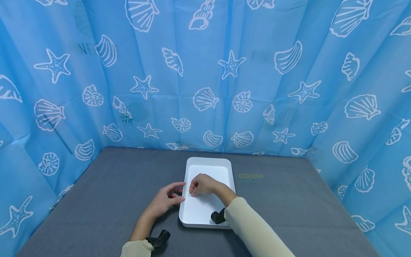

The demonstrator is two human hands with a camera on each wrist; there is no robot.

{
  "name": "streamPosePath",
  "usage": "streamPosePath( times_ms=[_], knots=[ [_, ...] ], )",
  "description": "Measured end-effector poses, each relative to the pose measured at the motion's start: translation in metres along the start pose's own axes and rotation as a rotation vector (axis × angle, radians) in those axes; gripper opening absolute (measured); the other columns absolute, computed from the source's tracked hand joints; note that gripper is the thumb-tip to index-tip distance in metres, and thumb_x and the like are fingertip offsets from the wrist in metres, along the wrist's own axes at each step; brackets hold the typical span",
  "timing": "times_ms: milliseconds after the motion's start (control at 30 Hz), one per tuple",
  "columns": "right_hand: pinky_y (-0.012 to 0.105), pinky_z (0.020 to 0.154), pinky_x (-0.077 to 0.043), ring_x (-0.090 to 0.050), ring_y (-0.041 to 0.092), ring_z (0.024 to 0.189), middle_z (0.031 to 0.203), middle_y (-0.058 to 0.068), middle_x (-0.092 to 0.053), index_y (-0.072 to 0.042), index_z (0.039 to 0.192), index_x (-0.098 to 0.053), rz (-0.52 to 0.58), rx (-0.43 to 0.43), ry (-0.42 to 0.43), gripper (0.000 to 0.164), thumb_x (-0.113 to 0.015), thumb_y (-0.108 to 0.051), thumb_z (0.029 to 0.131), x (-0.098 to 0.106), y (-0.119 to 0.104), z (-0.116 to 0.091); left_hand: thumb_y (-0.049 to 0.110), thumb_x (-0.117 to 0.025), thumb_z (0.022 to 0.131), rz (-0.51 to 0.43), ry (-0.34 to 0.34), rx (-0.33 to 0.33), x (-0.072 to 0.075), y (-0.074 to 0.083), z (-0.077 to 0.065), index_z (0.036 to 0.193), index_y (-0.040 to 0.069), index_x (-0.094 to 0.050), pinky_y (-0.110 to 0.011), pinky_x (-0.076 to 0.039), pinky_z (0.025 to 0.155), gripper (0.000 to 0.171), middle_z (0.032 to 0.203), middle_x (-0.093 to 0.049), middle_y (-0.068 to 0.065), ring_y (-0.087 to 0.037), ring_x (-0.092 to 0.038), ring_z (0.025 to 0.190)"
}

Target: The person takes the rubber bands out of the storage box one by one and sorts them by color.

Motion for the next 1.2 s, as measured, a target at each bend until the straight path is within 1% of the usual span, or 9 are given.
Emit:
streamPosePath(
  times_ms=[133,233,600,800,1033,1200],
  knots=[
    [0.027,0.072,-0.041,-0.053,0.010,0.070,0.071,-0.005,-0.062,-0.012,0.078,-0.071,-0.012,-0.025,0.006,0.009,-0.075,-0.010,0.086,0.003,0.002,-0.002,0.022,-0.073,0.088,-0.001,-0.004,0.007,0.000,0.000,0.000,0.135,0.017,-0.057,-0.036,-0.048,0.072,0.050,0.119,-0.060,-0.010,-0.022,-0.060,0.089],
    [0.027,0.070,-0.041,-0.053,0.011,0.069,0.070,-0.005,-0.062,-0.014,0.076,-0.070,-0.002,-0.034,0.023,0.012,-0.074,-0.010,0.086,0.007,0.004,-0.003,0.022,-0.073,0.088,0.002,-0.007,0.000,0.000,0.001,0.000,0.135,0.016,-0.057,-0.036,-0.048,0.072,0.050,0.119,-0.060,-0.011,-0.022,-0.060,0.089],
    [0.026,0.064,-0.041,-0.052,0.011,0.065,0.068,-0.005,-0.062,-0.014,0.074,-0.070,0.038,-0.029,0.097,0.013,-0.074,-0.010,0.086,0.019,0.015,-0.009,0.023,-0.074,0.087,0.005,0.002,0.013,0.000,-0.002,0.002,0.135,0.016,-0.057,-0.036,-0.049,0.072,0.052,0.119,-0.060,-0.010,-0.021,-0.060,0.088],
    [0.028,0.065,-0.043,-0.052,0.012,0.068,0.071,-0.004,-0.062,-0.013,0.077,-0.070,0.045,-0.023,0.143,0.012,-0.072,-0.009,0.088,0.034,0.018,-0.013,0.023,-0.074,0.088,0.008,0.003,0.013,0.000,-0.002,0.001,0.135,0.016,-0.057,-0.036,-0.049,0.073,0.051,0.119,-0.060,-0.010,-0.021,-0.060,0.088],
    [0.030,0.069,-0.043,-0.052,0.015,0.074,0.075,-0.001,-0.061,-0.009,0.081,-0.070,0.097,-0.067,0.174,0.009,-0.069,-0.009,0.091,0.053,0.024,-0.019,0.023,-0.074,0.088,0.000,0.006,0.020,-0.001,0.000,0.001,0.136,0.015,-0.056,-0.037,-0.049,0.073,0.052,0.120,-0.060,-0.010,-0.021,-0.060,0.088],
    [0.031,0.071,-0.044,-0.052,0.016,0.077,0.079,-0.001,-0.061,-0.007,0.085,-0.070,0.113,-0.077,0.204,0.008,-0.066,-0.008,0.092,0.067,0.030,-0.024,0.023,-0.074,0.087,0.007,0.011,0.024,-0.001,-0.002,0.002,0.136,0.016,-0.057,-0.036,-0.047,0.071,0.053,0.120,-0.060,-0.010,-0.021,-0.059,0.087]
  ],
)
Point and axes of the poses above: each hand's wrist, its own z-axis towards the middle knuckle, its own x-axis out of the back of the hand, y = z × x, the point moved 7 cm from there along z, towards the middle knuckle
